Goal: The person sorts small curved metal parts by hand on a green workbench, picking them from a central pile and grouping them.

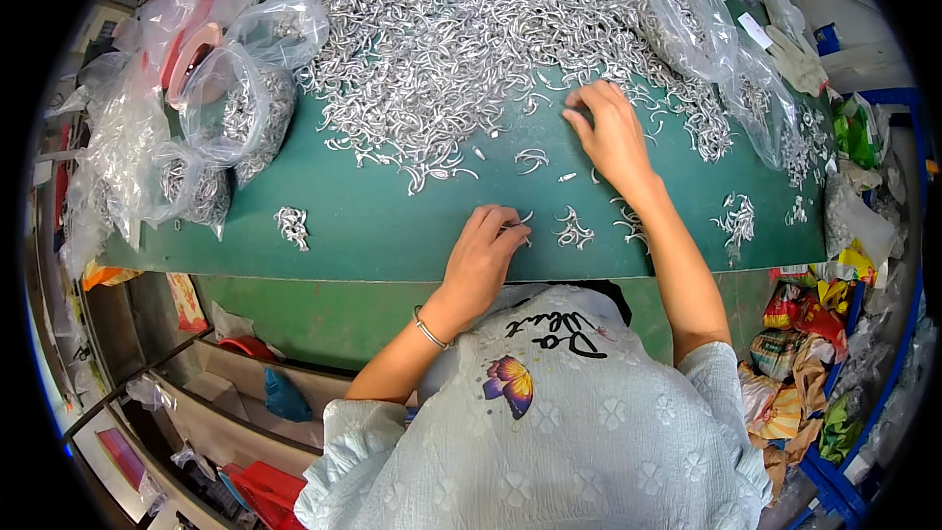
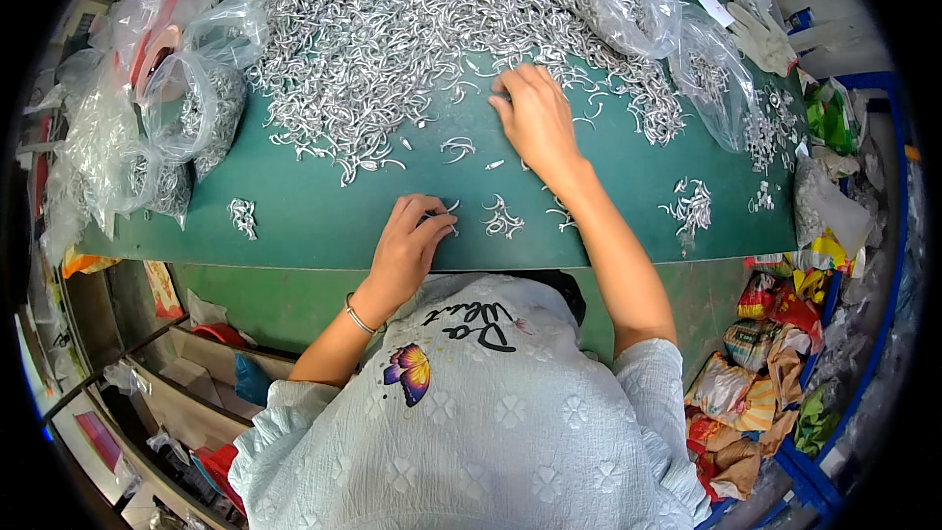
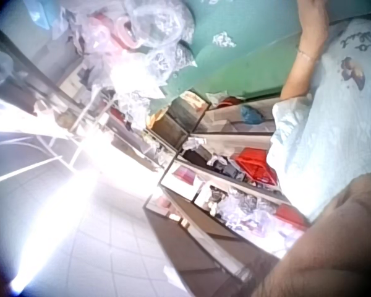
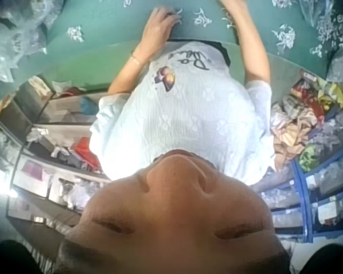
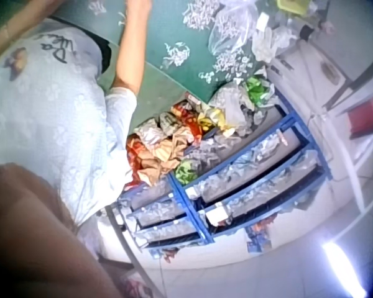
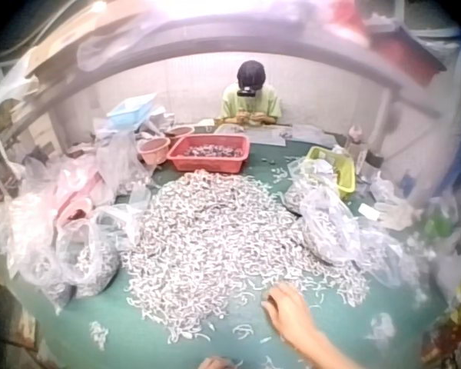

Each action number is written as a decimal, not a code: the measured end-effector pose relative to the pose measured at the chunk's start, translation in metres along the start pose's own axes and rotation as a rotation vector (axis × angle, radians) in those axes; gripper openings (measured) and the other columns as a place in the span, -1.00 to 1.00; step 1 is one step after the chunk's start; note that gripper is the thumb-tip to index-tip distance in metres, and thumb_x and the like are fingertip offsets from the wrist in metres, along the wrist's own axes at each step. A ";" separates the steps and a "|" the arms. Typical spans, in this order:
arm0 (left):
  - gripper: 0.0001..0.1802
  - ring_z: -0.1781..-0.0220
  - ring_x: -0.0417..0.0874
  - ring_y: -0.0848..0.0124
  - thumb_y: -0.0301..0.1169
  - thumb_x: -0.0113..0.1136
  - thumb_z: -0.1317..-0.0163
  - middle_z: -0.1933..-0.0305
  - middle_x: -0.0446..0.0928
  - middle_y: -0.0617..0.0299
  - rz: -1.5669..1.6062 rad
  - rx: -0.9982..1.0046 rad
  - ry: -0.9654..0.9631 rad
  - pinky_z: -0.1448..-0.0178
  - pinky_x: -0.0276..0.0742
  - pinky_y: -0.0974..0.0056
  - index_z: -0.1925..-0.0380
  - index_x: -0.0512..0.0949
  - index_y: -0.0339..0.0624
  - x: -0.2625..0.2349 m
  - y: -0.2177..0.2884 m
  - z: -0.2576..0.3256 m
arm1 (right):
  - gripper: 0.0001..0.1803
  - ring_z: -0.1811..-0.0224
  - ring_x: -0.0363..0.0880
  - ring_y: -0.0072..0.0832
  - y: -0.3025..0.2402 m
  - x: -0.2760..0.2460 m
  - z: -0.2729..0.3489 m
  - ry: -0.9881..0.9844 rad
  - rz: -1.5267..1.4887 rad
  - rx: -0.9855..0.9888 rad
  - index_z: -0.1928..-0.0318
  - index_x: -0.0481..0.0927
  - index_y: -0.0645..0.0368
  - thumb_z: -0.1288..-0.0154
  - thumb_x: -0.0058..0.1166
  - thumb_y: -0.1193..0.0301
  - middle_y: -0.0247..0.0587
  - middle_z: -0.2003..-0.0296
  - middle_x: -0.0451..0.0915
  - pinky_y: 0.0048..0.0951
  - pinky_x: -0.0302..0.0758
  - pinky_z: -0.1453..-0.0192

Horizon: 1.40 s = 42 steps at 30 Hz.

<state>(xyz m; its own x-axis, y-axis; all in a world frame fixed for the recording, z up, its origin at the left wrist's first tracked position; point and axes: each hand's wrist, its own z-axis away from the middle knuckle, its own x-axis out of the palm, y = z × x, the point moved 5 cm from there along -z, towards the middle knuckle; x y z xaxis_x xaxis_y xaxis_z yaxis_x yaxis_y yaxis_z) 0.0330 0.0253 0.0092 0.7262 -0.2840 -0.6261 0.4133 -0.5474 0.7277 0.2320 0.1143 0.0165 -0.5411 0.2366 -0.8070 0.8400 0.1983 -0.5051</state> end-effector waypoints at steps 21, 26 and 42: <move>-0.64 -0.03 0.46 0.11 -0.58 0.31 -0.02 0.05 0.45 0.12 -0.007 0.032 0.065 -0.03 0.34 0.10 0.12 0.52 -0.21 0.005 -0.003 0.003 | -0.93 0.22 0.45 -0.22 -0.067 0.005 0.050 -0.377 -0.072 -0.283 0.38 0.56 0.19 -0.13 0.19 0.51 -0.20 0.36 0.54 -0.26 0.34 0.08; -0.52 -0.12 0.43 0.13 -0.56 0.32 -0.03 -0.03 0.41 0.13 -0.125 -0.012 0.081 -0.09 0.30 0.07 -0.01 0.48 -0.16 -0.005 0.016 -0.011 | -0.86 0.13 0.50 -0.11 -0.031 0.001 0.012 -0.280 -0.273 -0.067 0.32 0.62 0.25 -0.13 0.21 0.45 -0.09 0.28 0.57 -0.16 0.44 0.01; -0.55 -0.16 0.42 0.12 -0.55 0.30 -0.05 -0.05 0.44 0.15 -0.085 -0.054 0.096 -0.15 0.26 0.08 0.00 0.49 -0.16 0.001 0.001 0.002 | -0.87 0.18 0.52 -0.14 -0.065 0.023 0.030 -0.601 -0.299 -0.221 0.29 0.56 0.26 -0.22 0.14 0.44 -0.08 0.31 0.54 -0.20 0.44 0.03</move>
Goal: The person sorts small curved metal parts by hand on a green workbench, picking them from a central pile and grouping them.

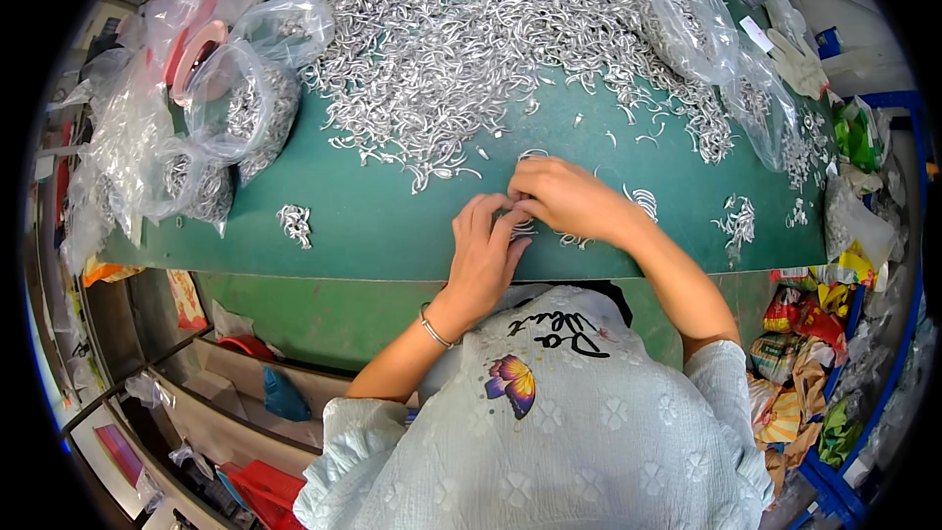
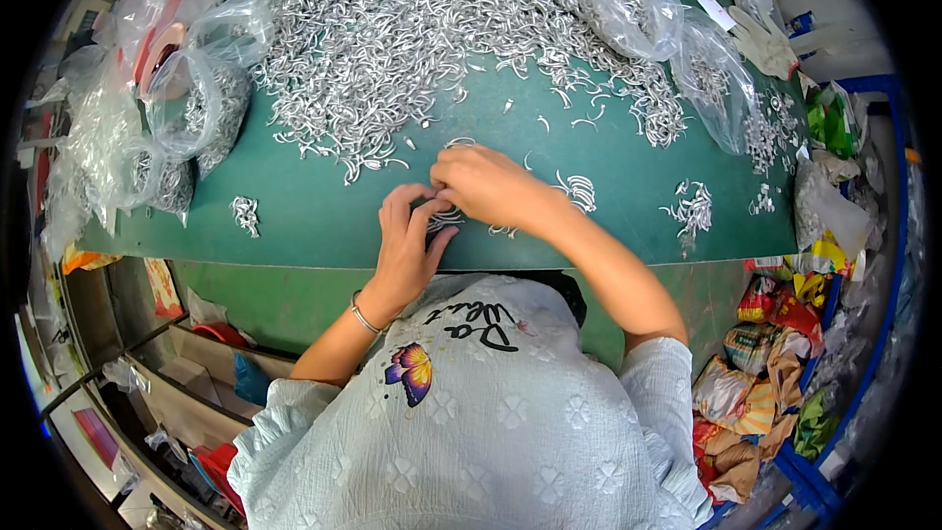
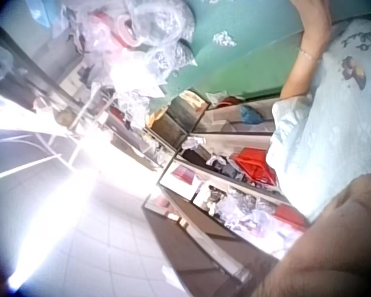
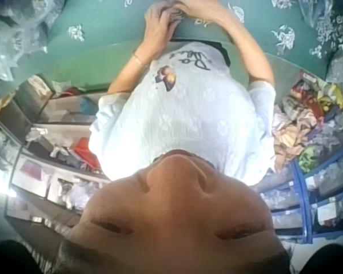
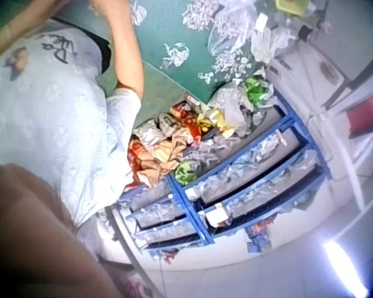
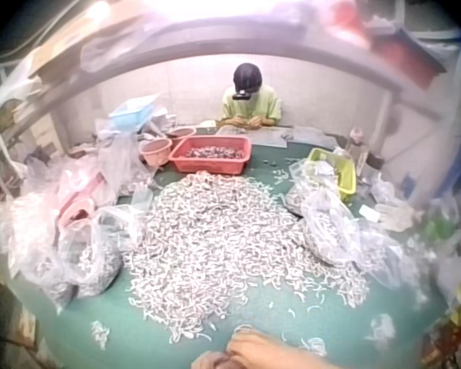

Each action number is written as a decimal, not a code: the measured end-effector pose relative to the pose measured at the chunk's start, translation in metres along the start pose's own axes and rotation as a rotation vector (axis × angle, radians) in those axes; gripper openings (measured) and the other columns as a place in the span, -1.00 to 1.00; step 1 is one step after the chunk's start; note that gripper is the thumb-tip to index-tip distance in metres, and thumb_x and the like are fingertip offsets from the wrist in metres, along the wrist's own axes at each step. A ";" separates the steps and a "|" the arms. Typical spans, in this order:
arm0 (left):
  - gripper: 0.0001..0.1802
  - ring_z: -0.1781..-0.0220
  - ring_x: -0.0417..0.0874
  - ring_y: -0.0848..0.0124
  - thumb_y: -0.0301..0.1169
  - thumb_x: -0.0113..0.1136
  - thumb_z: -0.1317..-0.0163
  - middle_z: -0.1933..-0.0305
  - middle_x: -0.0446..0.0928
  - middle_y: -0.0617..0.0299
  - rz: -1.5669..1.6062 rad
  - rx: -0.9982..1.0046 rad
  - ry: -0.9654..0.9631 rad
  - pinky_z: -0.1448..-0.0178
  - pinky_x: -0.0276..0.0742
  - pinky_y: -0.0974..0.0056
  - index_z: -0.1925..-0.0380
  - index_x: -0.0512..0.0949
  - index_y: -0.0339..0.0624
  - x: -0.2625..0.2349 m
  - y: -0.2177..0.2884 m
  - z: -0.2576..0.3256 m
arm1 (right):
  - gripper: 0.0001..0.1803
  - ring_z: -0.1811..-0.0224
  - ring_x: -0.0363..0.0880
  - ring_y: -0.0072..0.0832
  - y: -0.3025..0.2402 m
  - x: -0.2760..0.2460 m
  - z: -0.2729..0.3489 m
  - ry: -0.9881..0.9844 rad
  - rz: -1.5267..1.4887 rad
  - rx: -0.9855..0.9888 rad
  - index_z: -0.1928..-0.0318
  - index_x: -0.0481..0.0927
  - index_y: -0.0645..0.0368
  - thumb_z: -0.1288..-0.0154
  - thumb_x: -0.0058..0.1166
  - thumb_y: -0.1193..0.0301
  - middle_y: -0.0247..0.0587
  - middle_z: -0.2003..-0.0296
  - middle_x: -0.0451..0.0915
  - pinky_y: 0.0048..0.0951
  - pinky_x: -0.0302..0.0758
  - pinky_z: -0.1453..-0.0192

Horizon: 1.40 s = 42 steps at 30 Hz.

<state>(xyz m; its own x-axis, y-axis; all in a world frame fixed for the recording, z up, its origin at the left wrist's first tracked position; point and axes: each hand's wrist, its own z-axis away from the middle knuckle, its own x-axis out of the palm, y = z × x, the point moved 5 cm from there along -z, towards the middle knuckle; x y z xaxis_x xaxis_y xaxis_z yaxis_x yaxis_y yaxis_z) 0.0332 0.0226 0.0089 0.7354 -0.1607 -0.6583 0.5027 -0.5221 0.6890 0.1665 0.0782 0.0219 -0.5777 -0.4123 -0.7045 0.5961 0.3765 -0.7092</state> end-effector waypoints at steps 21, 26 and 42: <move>-0.66 -0.07 0.47 0.14 -0.64 0.12 -0.03 0.08 0.46 0.09 0.015 0.113 -0.091 -0.14 0.33 0.08 0.11 0.55 -0.29 0.009 0.000 0.004 | -0.86 0.19 0.55 -0.10 0.087 -0.092 0.015 0.711 0.267 0.299 0.26 0.61 0.27 -0.11 0.21 0.58 -0.04 0.25 0.58 -0.23 0.48 0.06; -0.66 -0.05 0.47 0.14 -0.64 0.12 -0.03 0.09 0.46 0.09 0.017 0.114 -0.088 -0.12 0.33 0.10 0.12 0.55 -0.29 0.007 0.001 0.003 | -0.81 0.02 0.44 -0.17 0.055 -0.068 -0.006 0.619 0.431 0.099 0.25 0.61 0.19 -0.06 0.25 0.55 -0.16 0.15 0.51 -0.22 0.37 -0.09; -0.71 0.03 0.50 0.16 -0.62 0.25 -0.05 0.16 0.49 0.16 0.004 0.077 -0.048 -0.04 0.35 0.12 0.17 0.58 -0.24 0.000 -0.002 0.007 | -0.93 0.13 0.39 -0.24 0.047 -0.054 -0.014 0.482 0.370 0.055 0.39 0.52 0.14 -0.12 0.14 0.55 -0.25 0.30 0.47 -0.24 0.28 0.06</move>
<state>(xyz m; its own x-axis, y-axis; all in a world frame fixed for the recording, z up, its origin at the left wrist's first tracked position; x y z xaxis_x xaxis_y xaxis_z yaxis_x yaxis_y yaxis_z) 0.0287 0.0176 0.0057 0.7135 -0.2022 -0.6709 0.4624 -0.5836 0.6676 0.2183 0.1297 0.0262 -0.5066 0.1642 -0.8464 0.8259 0.3743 -0.4217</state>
